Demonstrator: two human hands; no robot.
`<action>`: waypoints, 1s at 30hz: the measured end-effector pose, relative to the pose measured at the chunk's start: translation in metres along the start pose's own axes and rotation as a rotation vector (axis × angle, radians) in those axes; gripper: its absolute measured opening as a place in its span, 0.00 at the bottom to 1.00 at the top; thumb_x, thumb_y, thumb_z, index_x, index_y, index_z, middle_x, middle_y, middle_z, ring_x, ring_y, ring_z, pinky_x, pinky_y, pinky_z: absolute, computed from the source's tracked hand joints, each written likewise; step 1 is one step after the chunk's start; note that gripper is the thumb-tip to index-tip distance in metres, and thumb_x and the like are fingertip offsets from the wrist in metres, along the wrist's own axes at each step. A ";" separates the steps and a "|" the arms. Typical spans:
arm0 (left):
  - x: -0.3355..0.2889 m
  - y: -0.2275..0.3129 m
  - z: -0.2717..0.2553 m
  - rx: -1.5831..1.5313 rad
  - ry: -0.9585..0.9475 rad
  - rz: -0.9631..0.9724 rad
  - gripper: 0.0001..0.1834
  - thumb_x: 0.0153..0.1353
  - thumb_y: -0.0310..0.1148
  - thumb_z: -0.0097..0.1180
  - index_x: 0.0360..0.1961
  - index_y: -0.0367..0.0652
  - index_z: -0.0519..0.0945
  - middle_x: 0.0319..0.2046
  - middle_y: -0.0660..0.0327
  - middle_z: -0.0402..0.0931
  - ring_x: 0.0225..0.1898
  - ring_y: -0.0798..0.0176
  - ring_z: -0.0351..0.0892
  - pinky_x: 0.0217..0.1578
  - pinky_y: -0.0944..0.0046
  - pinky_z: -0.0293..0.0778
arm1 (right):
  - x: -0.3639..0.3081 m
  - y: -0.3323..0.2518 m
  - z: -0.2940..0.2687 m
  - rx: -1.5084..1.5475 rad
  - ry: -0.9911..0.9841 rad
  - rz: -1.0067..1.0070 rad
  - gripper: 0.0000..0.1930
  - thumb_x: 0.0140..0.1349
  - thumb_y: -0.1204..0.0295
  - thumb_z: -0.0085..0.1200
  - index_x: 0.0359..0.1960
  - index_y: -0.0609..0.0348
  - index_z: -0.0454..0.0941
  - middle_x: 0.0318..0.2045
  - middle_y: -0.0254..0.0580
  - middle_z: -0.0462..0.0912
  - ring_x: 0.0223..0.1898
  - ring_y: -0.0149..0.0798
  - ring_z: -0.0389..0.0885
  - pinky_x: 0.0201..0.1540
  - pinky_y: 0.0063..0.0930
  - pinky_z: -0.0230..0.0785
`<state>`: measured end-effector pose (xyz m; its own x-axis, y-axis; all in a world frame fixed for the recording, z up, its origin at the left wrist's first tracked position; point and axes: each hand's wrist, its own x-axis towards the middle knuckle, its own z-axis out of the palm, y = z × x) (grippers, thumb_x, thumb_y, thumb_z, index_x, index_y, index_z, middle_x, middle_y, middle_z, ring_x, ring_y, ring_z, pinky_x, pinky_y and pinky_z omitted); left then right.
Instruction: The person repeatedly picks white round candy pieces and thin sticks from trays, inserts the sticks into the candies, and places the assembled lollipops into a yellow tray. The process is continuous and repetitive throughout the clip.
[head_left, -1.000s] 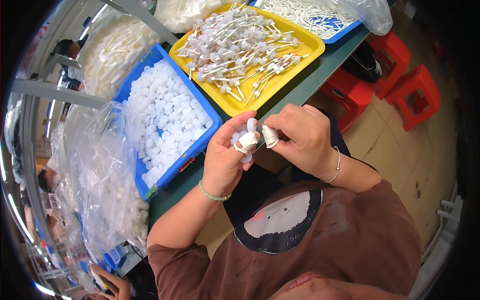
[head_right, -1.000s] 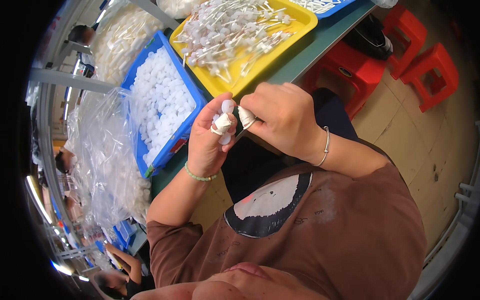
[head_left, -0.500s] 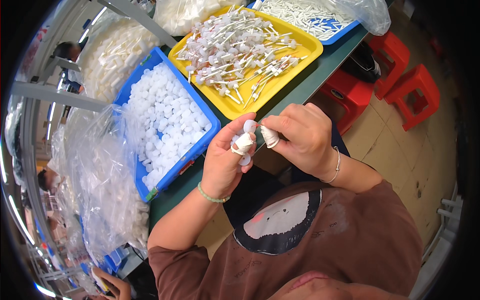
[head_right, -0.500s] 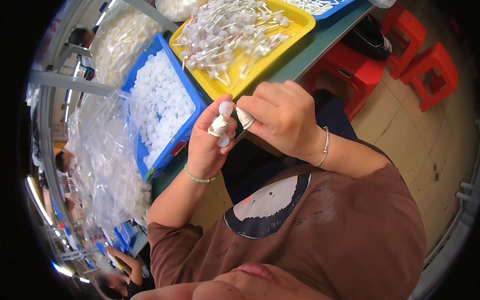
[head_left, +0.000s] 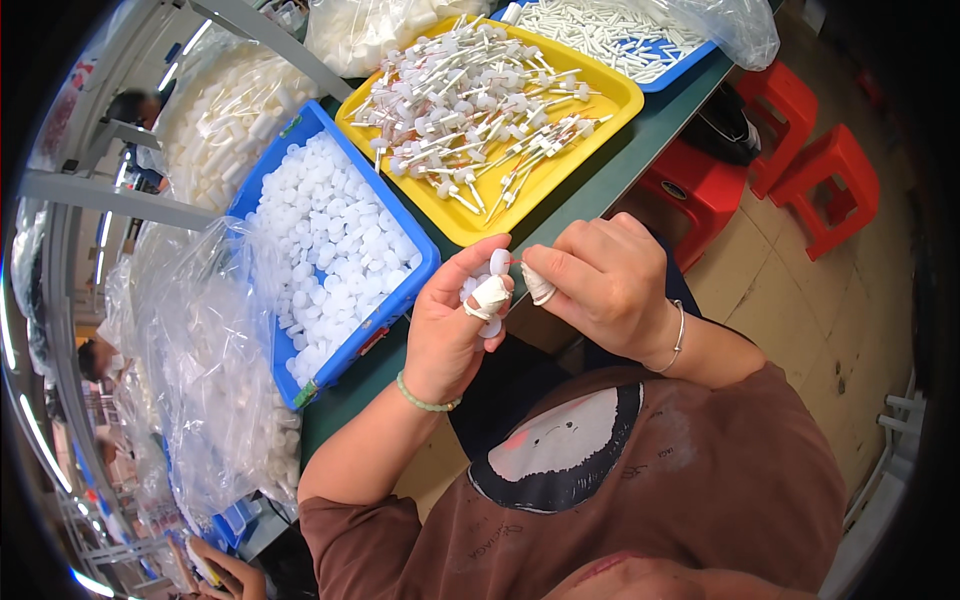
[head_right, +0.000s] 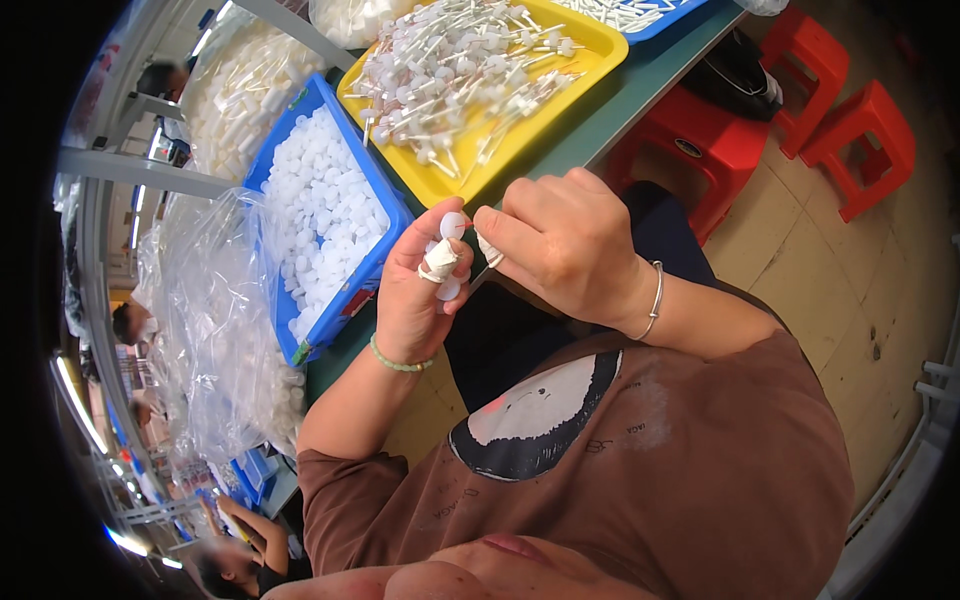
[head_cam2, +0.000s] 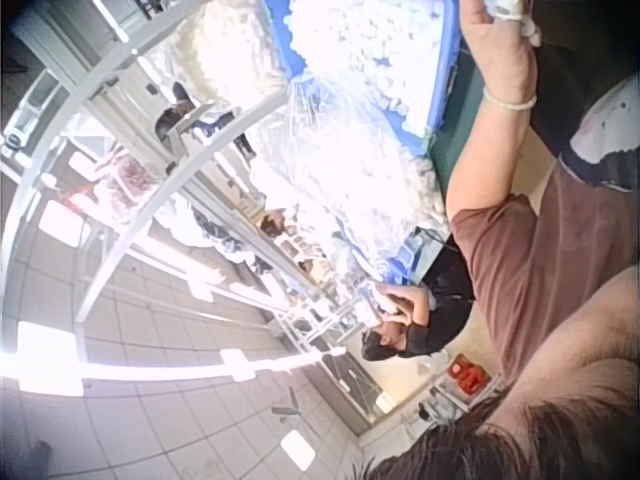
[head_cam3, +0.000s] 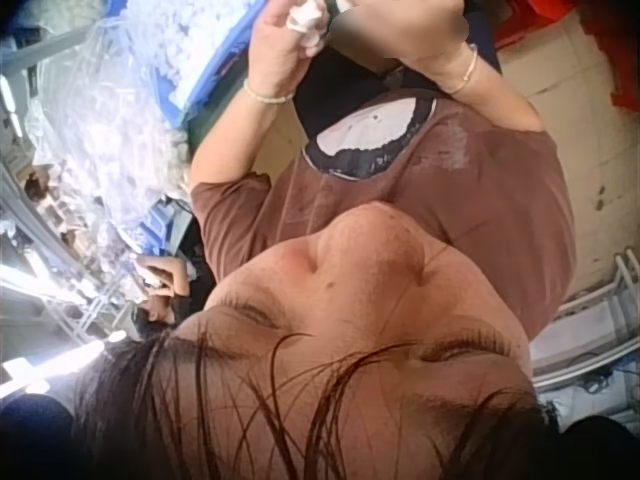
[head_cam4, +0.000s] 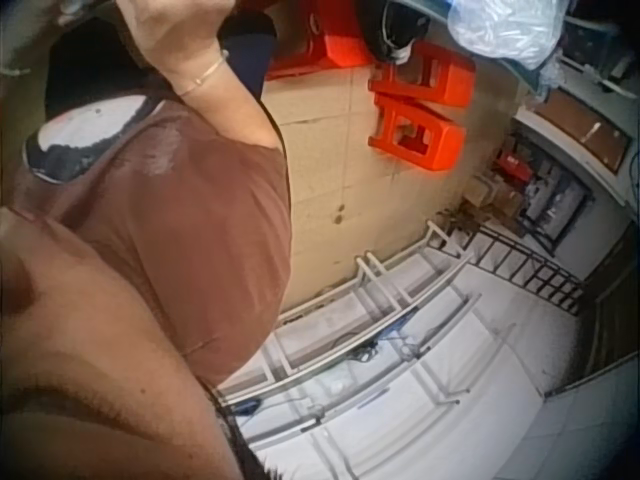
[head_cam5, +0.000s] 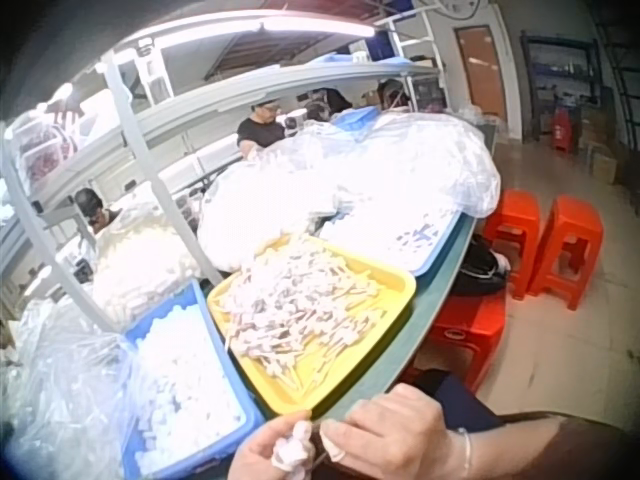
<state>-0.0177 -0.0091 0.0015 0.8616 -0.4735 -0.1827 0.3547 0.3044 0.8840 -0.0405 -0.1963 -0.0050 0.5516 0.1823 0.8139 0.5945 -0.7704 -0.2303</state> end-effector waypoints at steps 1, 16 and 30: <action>0.000 0.000 0.001 0.011 0.011 0.003 0.23 0.60 0.27 0.59 0.57 0.41 0.72 0.36 0.66 0.75 0.25 0.78 0.68 0.18 0.78 0.64 | 0.001 -0.001 -0.001 0.004 -0.011 0.002 0.14 0.41 0.71 0.66 0.33 0.51 0.80 0.21 0.28 0.72 0.21 0.33 0.71 0.24 0.29 0.57; 0.003 -0.001 -0.006 0.080 -0.034 -0.011 0.24 0.60 0.27 0.58 0.58 0.40 0.70 0.34 0.64 0.72 0.26 0.76 0.67 0.16 0.79 0.61 | 0.000 -0.001 0.009 0.440 -0.084 0.261 0.09 0.51 0.75 0.60 0.34 0.54 0.76 0.27 0.39 0.77 0.27 0.44 0.77 0.31 0.34 0.68; 0.004 0.007 -0.010 -0.475 -0.124 -0.337 0.24 0.67 0.35 0.50 0.63 0.45 0.65 0.43 0.65 0.71 0.35 0.74 0.74 0.18 0.81 0.66 | 0.013 -0.003 0.007 0.503 -0.201 0.265 0.10 0.55 0.79 0.55 0.38 0.59 0.72 0.30 0.45 0.76 0.31 0.49 0.77 0.33 0.37 0.69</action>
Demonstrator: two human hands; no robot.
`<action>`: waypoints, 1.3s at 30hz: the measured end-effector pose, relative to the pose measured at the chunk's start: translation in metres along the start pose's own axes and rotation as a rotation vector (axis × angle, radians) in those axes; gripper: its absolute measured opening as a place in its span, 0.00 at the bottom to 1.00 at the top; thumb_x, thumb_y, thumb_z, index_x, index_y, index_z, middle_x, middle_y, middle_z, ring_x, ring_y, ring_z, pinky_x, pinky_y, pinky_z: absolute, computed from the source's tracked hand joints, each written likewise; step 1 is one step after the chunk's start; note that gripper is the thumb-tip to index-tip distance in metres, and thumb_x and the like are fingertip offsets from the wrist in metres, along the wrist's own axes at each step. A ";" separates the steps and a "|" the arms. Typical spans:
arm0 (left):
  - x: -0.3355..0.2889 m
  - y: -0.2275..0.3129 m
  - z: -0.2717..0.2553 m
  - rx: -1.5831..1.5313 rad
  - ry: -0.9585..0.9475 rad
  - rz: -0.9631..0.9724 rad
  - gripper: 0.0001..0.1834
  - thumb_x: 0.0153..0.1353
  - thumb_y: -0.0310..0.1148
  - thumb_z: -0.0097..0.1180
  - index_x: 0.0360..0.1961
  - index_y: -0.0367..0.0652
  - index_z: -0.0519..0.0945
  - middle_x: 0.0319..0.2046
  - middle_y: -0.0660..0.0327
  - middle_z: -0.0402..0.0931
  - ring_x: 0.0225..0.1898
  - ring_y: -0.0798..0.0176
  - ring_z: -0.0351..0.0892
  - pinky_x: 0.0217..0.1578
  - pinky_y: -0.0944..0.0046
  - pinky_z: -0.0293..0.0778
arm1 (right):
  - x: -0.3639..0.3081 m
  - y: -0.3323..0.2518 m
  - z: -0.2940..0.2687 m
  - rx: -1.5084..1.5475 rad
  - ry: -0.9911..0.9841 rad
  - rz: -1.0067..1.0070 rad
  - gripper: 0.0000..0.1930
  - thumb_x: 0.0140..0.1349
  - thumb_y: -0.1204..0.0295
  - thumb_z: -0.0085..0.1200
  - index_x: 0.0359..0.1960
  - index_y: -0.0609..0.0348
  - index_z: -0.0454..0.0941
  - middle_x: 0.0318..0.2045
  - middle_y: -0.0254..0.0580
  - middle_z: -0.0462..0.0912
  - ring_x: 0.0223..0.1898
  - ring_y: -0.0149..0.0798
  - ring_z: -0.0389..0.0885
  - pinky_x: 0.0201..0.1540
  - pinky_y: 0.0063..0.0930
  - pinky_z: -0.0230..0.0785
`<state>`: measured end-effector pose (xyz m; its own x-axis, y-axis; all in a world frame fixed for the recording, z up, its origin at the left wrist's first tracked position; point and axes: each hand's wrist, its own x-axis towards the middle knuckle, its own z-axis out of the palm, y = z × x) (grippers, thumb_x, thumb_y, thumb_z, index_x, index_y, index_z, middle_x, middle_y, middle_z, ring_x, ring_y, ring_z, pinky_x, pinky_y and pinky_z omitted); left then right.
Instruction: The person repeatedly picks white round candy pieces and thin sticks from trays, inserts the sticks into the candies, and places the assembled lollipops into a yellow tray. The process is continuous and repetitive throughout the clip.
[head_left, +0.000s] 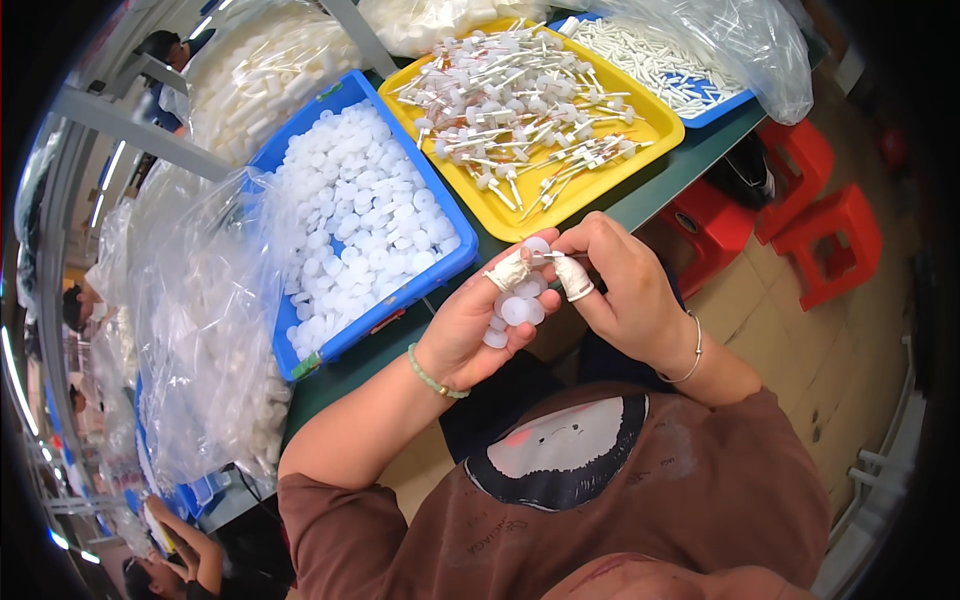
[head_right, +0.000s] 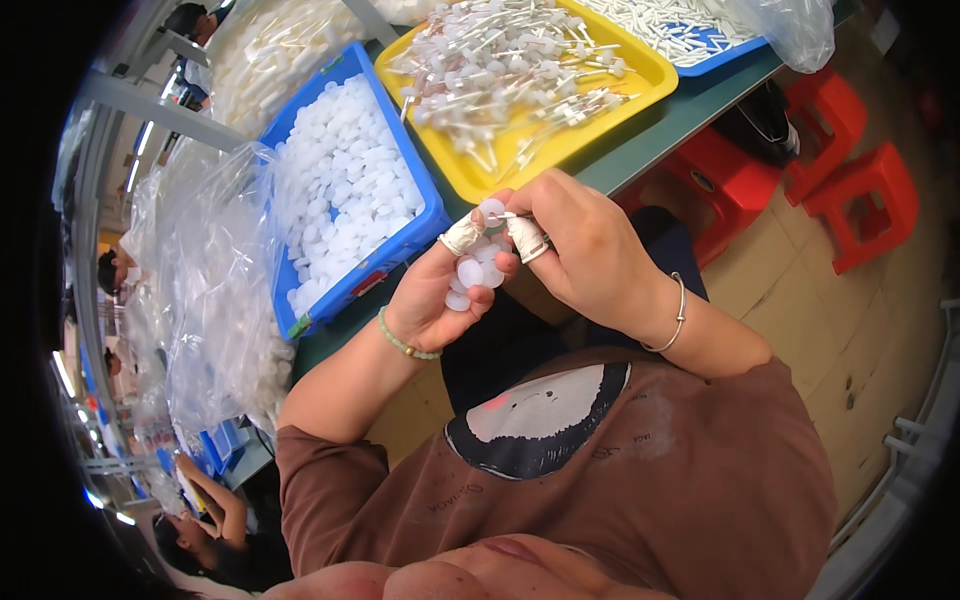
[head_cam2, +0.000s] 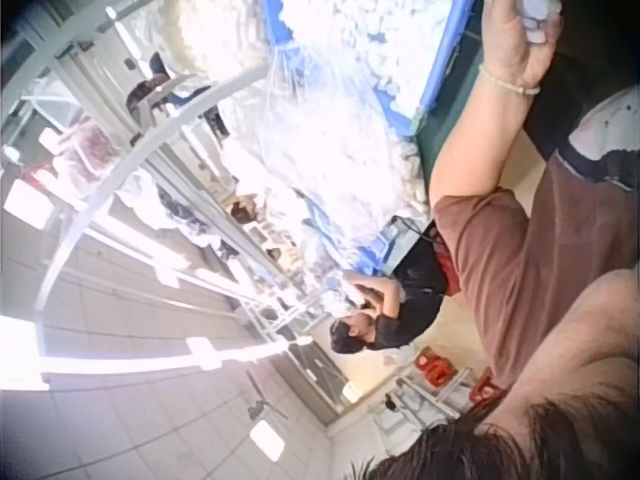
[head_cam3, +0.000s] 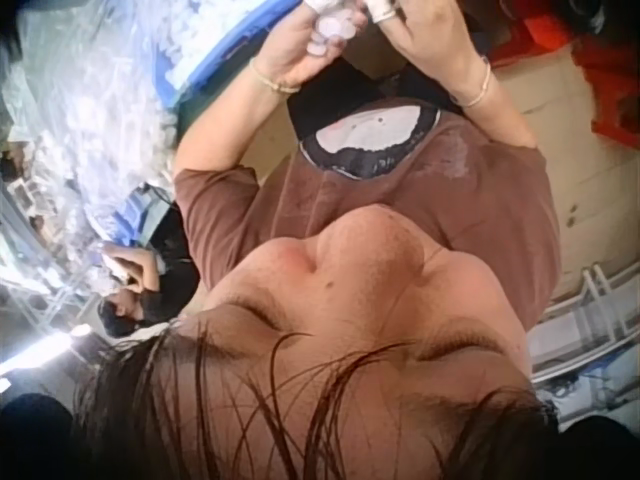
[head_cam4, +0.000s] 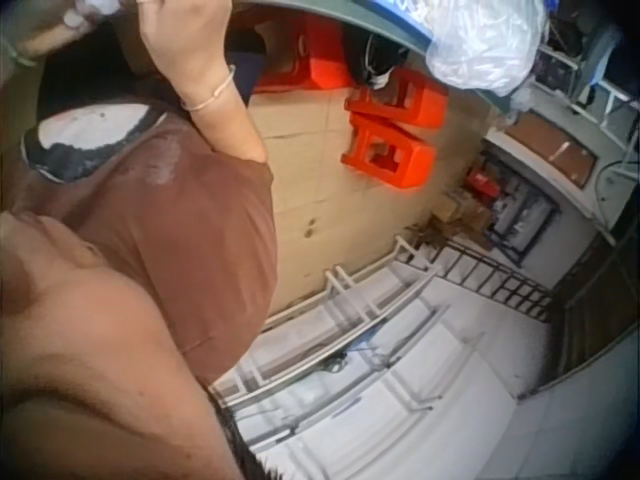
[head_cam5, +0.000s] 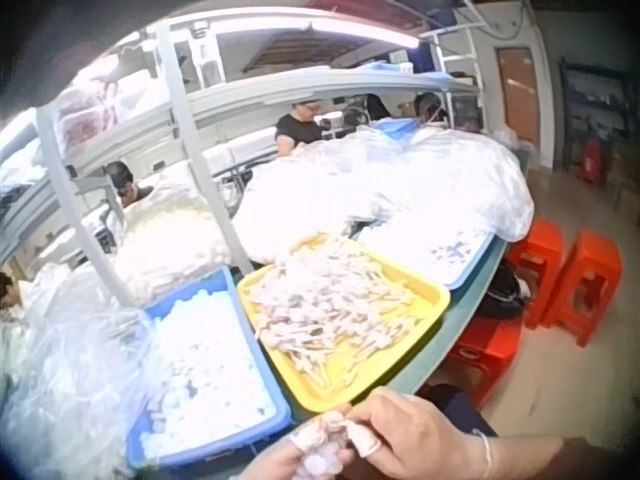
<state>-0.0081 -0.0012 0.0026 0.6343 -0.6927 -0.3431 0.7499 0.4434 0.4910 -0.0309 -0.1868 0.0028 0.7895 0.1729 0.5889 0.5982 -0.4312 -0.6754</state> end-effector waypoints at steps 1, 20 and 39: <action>-0.001 -0.001 0.000 0.034 -0.014 0.024 0.24 0.67 0.35 0.50 0.63 0.45 0.65 0.42 0.65 0.72 0.34 0.74 0.74 0.18 0.81 0.66 | 0.000 -0.001 -0.001 -0.011 -0.002 -0.002 0.10 0.55 0.79 0.55 0.38 0.59 0.71 0.29 0.45 0.77 0.31 0.48 0.78 0.33 0.37 0.69; -0.001 -0.003 0.004 0.444 0.110 0.216 0.21 0.60 0.29 0.59 0.55 0.41 0.73 0.34 0.65 0.74 0.28 0.74 0.70 0.19 0.77 0.64 | -0.005 -0.004 -0.016 0.618 -0.226 0.485 0.03 0.63 0.80 0.44 0.37 0.64 0.69 0.26 0.34 0.79 0.28 0.22 0.76 0.32 0.18 0.68; 0.002 -0.009 -0.003 0.447 0.151 0.282 0.15 0.63 0.34 0.58 0.49 0.42 0.76 0.35 0.66 0.74 0.27 0.75 0.67 0.20 0.77 0.63 | -0.007 0.008 0.006 -0.242 -0.054 -0.262 0.12 0.55 0.76 0.55 0.41 0.60 0.69 0.28 0.43 0.74 0.27 0.47 0.76 0.30 0.36 0.67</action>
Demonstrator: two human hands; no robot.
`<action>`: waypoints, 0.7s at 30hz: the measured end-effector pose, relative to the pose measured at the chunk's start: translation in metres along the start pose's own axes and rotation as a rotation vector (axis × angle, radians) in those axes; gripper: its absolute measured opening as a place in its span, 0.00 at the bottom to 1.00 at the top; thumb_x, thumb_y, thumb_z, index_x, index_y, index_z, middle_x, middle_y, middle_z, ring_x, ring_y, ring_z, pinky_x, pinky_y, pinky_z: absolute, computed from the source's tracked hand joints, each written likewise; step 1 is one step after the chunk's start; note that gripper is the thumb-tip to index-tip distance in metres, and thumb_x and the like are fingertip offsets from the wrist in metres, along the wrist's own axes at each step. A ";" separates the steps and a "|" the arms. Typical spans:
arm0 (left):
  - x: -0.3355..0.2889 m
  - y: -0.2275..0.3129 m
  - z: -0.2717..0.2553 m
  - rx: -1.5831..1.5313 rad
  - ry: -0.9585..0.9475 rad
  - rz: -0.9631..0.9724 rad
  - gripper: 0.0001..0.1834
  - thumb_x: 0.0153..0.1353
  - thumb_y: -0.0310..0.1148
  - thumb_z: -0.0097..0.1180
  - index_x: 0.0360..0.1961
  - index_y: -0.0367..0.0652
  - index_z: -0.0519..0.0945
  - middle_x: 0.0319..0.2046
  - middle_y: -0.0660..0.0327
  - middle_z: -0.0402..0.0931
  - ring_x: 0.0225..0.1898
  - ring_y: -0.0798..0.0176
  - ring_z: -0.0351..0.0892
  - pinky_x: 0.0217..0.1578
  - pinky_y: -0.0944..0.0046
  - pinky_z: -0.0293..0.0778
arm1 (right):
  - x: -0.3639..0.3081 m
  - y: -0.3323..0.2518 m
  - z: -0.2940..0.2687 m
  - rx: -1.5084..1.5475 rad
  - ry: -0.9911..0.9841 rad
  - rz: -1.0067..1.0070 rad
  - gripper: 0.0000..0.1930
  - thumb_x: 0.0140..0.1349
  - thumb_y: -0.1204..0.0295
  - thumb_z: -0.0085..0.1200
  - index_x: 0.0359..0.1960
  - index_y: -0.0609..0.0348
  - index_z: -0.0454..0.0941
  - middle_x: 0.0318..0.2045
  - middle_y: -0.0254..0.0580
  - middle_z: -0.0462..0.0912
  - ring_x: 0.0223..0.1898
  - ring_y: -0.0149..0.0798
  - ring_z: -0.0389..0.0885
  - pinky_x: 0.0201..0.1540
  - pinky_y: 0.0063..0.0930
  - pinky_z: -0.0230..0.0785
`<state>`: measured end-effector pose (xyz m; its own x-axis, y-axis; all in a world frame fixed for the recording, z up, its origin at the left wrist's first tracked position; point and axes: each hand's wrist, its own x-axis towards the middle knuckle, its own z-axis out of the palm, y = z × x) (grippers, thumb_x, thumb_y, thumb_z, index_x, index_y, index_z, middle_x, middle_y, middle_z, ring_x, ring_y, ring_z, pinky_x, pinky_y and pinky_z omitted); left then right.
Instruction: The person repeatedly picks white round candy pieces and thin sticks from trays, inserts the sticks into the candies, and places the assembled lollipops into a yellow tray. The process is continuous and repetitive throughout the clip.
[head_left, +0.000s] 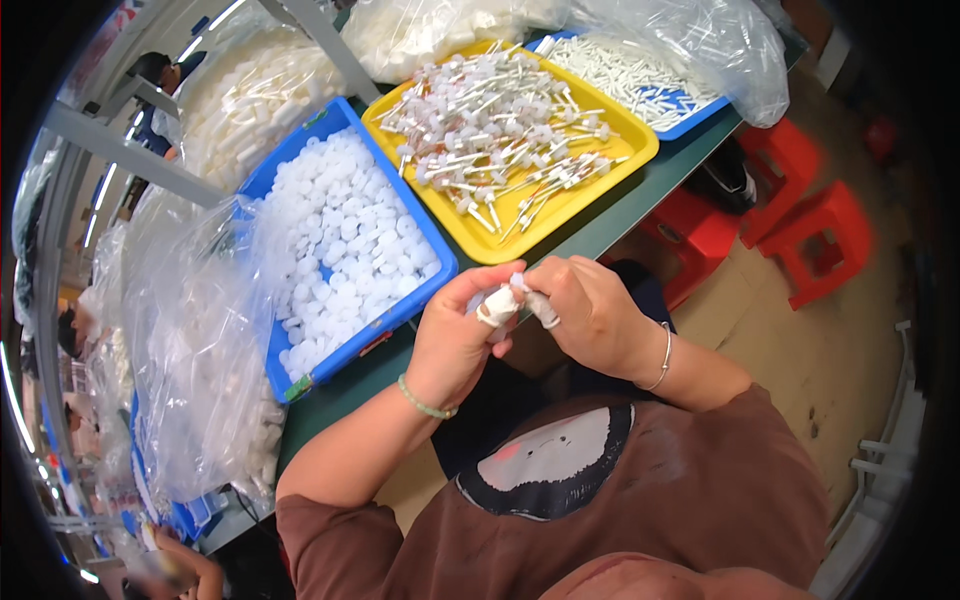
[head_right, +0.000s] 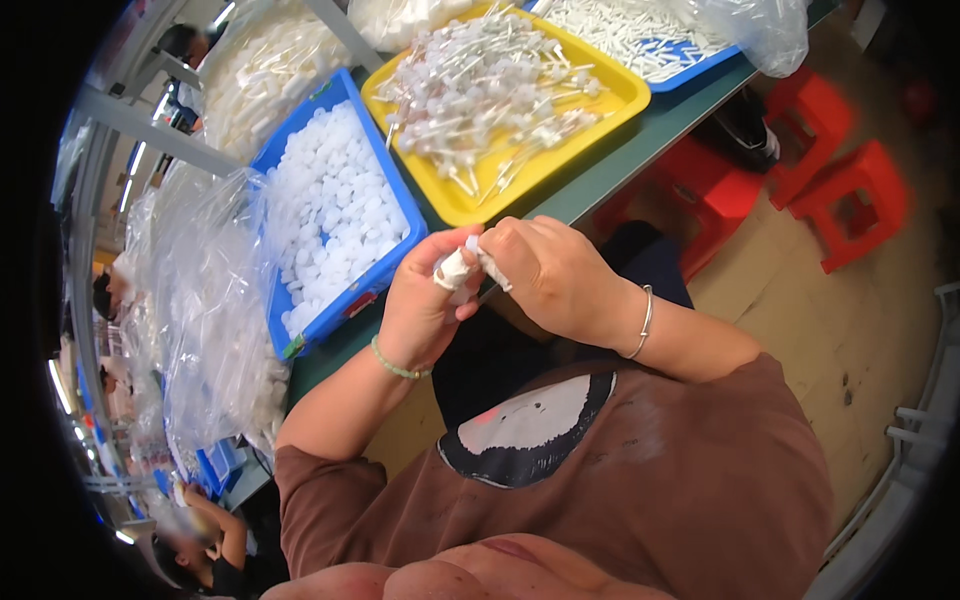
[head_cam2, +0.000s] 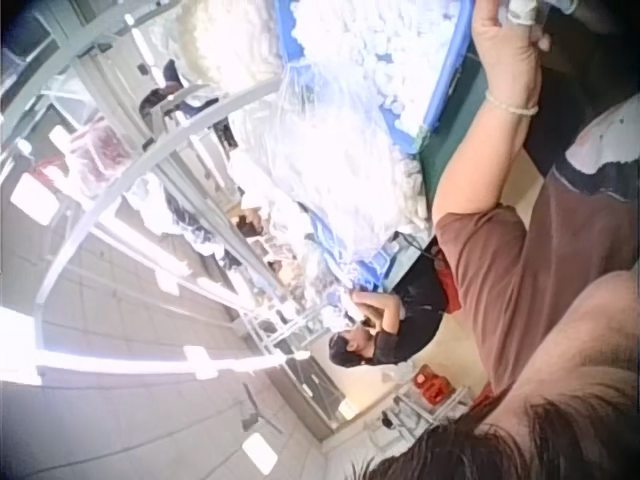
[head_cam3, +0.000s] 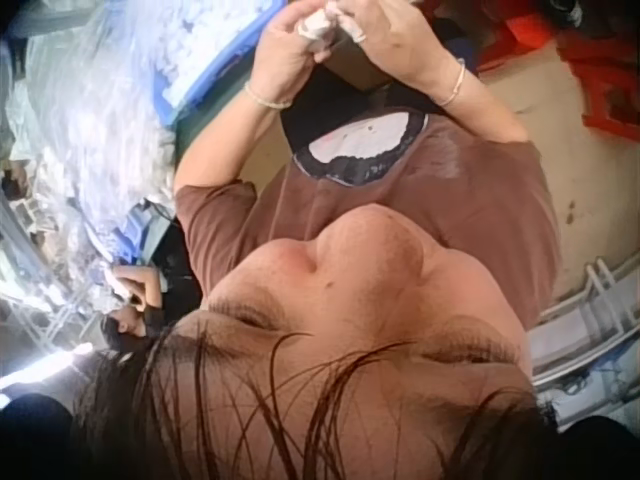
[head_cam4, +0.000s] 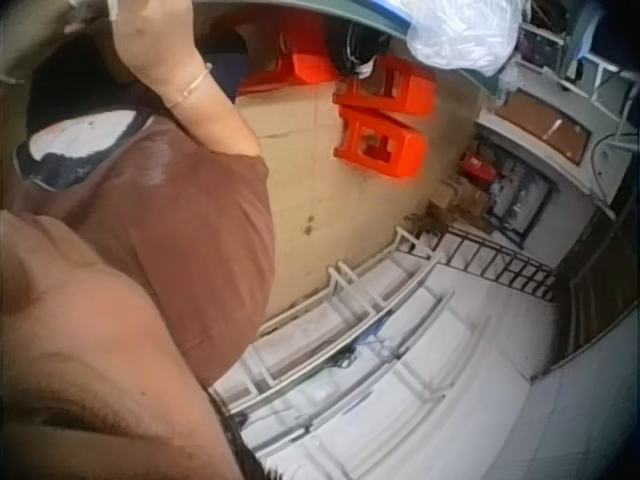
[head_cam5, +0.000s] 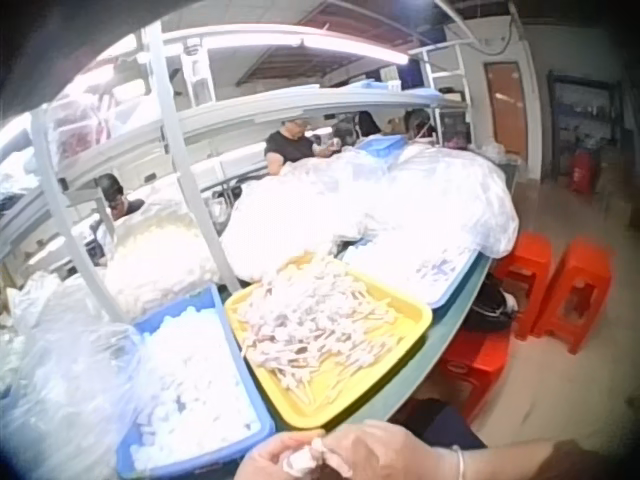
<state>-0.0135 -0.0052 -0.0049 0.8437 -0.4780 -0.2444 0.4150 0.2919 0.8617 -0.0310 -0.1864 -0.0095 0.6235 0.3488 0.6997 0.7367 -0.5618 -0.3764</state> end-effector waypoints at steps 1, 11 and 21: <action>0.000 -0.001 0.000 -0.016 0.016 -0.007 0.15 0.63 0.34 0.58 0.49 0.42 0.76 0.36 0.66 0.75 0.27 0.75 0.67 0.19 0.77 0.63 | 0.004 0.004 -0.003 0.123 -0.011 0.023 0.14 0.56 0.72 0.56 0.43 0.59 0.69 0.30 0.43 0.75 0.30 0.48 0.76 0.33 0.38 0.68; 0.003 0.004 0.001 -0.166 -0.098 -0.066 0.12 0.64 0.38 0.55 0.47 0.48 0.74 0.43 0.64 0.74 0.28 0.75 0.65 0.16 0.81 0.60 | 0.050 0.211 -0.124 -0.531 -0.263 0.560 0.12 0.48 0.80 0.51 0.34 0.63 0.82 0.35 0.54 0.82 0.40 0.53 0.80 0.45 0.39 0.71; 0.002 0.001 -0.011 -0.434 -0.127 -0.112 0.14 0.64 0.33 0.55 0.51 0.48 0.72 0.44 0.64 0.73 0.30 0.75 0.65 0.18 0.80 0.59 | 0.048 0.216 -0.115 -0.275 -0.079 0.560 0.11 0.53 0.78 0.51 0.36 0.59 0.83 0.34 0.48 0.83 0.38 0.47 0.81 0.45 0.33 0.71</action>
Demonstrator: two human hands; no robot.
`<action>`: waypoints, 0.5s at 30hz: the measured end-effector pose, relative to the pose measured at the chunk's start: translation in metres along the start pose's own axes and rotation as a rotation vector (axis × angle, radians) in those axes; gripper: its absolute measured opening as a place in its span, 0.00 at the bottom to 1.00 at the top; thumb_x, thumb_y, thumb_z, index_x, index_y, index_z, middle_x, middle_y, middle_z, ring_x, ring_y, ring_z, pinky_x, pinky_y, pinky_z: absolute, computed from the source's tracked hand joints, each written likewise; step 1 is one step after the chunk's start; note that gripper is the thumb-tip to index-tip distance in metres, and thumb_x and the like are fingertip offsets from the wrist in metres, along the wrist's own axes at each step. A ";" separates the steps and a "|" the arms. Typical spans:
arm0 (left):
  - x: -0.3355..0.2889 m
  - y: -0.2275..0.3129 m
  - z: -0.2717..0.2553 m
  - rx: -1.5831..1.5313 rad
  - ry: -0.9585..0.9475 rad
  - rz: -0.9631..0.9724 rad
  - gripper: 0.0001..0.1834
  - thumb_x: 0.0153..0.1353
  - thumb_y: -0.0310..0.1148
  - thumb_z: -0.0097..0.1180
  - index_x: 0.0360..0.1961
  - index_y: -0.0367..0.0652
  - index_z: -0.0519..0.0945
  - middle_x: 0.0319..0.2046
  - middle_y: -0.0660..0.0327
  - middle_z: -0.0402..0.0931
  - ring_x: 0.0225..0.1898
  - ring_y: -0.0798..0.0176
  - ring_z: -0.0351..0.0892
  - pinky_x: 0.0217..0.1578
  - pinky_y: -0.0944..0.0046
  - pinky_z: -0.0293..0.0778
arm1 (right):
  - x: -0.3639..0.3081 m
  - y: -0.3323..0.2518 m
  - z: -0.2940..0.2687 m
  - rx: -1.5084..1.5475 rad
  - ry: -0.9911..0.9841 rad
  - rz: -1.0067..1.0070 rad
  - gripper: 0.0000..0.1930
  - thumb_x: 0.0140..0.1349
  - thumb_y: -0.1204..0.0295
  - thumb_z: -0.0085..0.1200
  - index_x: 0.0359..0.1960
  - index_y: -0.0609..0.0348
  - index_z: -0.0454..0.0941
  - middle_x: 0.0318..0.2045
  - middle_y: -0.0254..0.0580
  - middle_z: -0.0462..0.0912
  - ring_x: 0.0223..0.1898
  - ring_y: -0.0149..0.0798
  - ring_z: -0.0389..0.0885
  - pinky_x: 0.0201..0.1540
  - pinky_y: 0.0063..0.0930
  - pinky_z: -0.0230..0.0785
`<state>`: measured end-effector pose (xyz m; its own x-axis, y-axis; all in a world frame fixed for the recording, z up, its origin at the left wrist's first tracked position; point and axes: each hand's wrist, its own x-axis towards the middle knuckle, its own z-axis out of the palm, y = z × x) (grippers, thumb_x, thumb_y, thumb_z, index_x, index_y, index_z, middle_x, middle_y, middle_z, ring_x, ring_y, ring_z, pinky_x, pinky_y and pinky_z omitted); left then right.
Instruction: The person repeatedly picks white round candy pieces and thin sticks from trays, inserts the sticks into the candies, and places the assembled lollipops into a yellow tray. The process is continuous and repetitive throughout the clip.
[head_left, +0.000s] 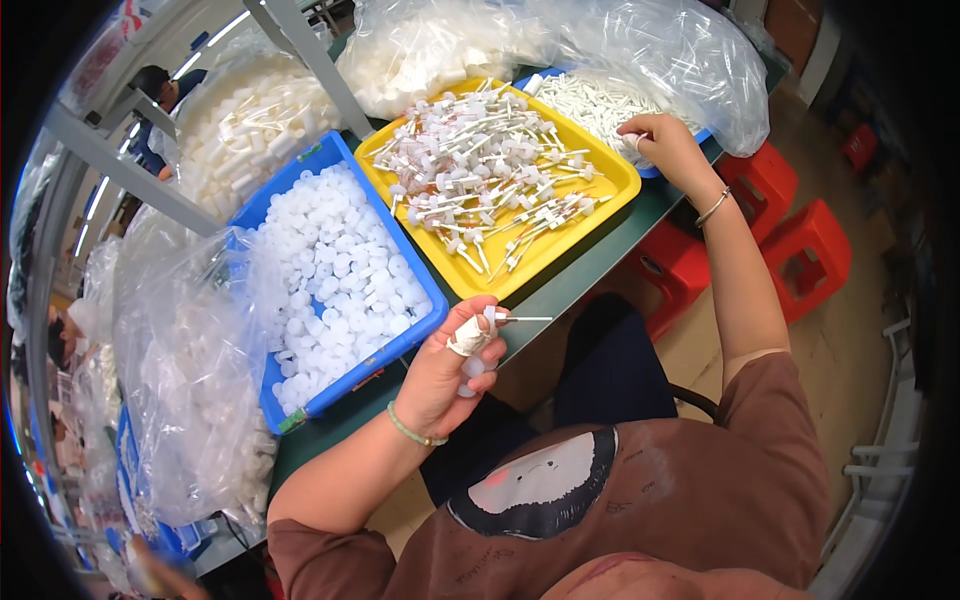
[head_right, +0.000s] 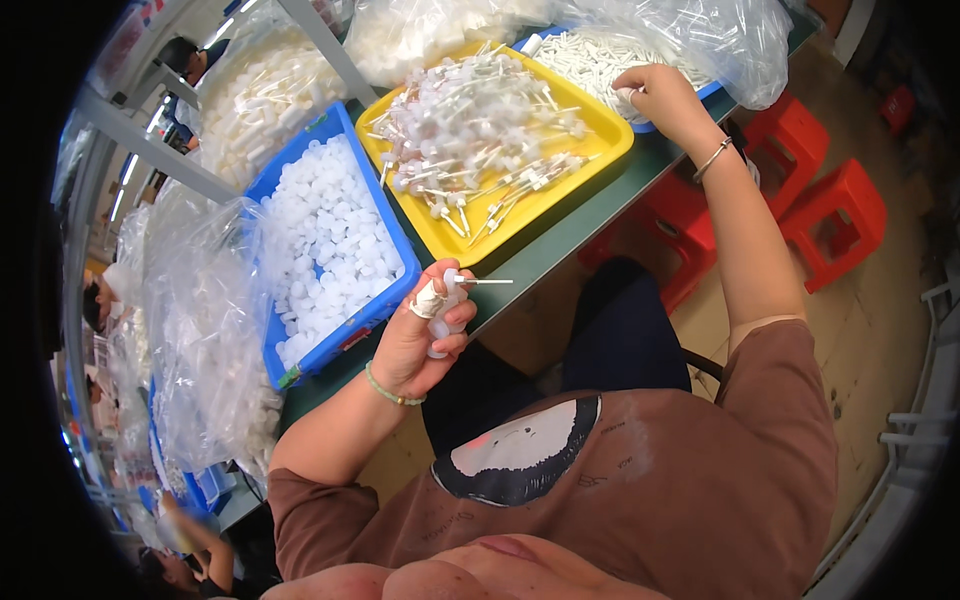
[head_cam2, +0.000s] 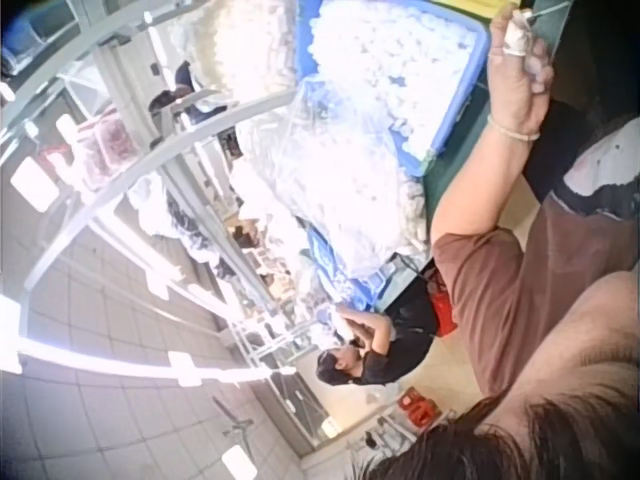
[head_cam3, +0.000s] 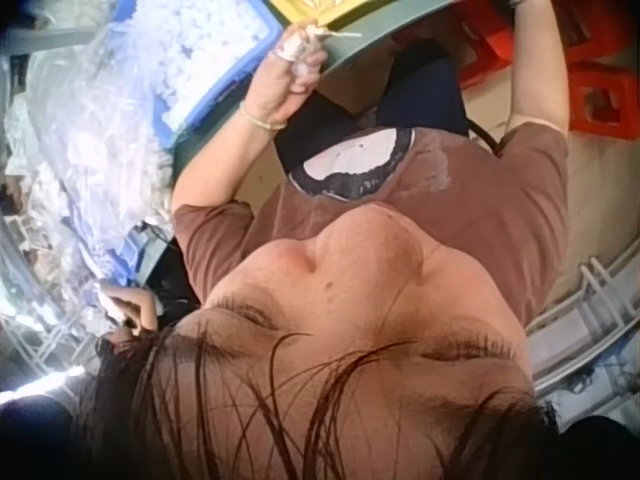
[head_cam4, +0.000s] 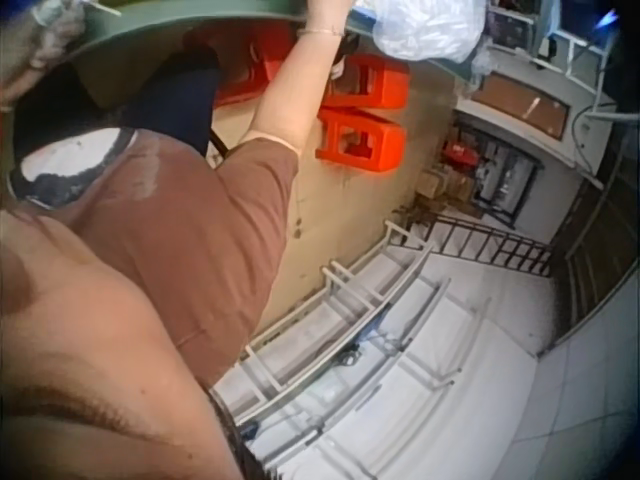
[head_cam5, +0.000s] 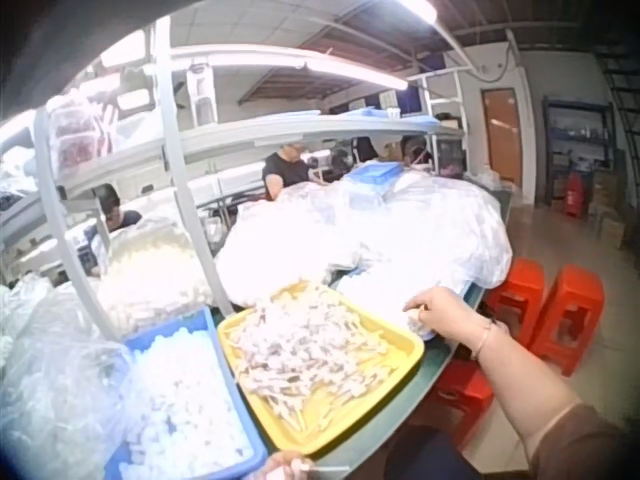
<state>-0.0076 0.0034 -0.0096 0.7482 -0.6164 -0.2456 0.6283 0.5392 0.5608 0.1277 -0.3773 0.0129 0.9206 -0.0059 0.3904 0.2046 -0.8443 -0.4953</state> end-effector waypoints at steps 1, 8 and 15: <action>0.000 0.000 0.000 0.000 -0.003 0.005 0.14 0.64 0.33 0.55 0.51 0.48 0.72 0.44 0.64 0.73 0.30 0.75 0.65 0.18 0.80 0.59 | -0.002 -0.001 0.000 0.087 -0.017 0.029 0.11 0.54 0.77 0.51 0.37 0.59 0.83 0.35 0.47 0.83 0.39 0.46 0.80 0.45 0.32 0.71; 0.003 -0.001 0.005 0.024 0.010 0.008 0.15 0.64 0.33 0.56 0.51 0.47 0.72 0.43 0.65 0.72 0.30 0.75 0.65 0.18 0.80 0.58 | -0.002 0.006 0.009 0.088 0.155 -0.209 0.14 0.58 0.78 0.48 0.45 0.62 0.79 0.43 0.44 0.81 0.47 0.37 0.78 0.52 0.26 0.66; 0.001 -0.001 0.006 0.077 0.053 0.019 0.15 0.64 0.37 0.56 0.50 0.50 0.71 0.42 0.67 0.69 0.30 0.76 0.63 0.16 0.81 0.59 | -0.096 -0.126 0.011 0.344 0.007 -0.307 0.11 0.56 0.79 0.55 0.42 0.63 0.80 0.42 0.43 0.81 0.42 0.36 0.80 0.45 0.26 0.71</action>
<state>-0.0088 -0.0007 -0.0058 0.7716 -0.5737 -0.2748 0.5969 0.5038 0.6244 0.0169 -0.2645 0.0289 0.7984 0.2121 0.5635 0.5668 -0.5808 -0.5843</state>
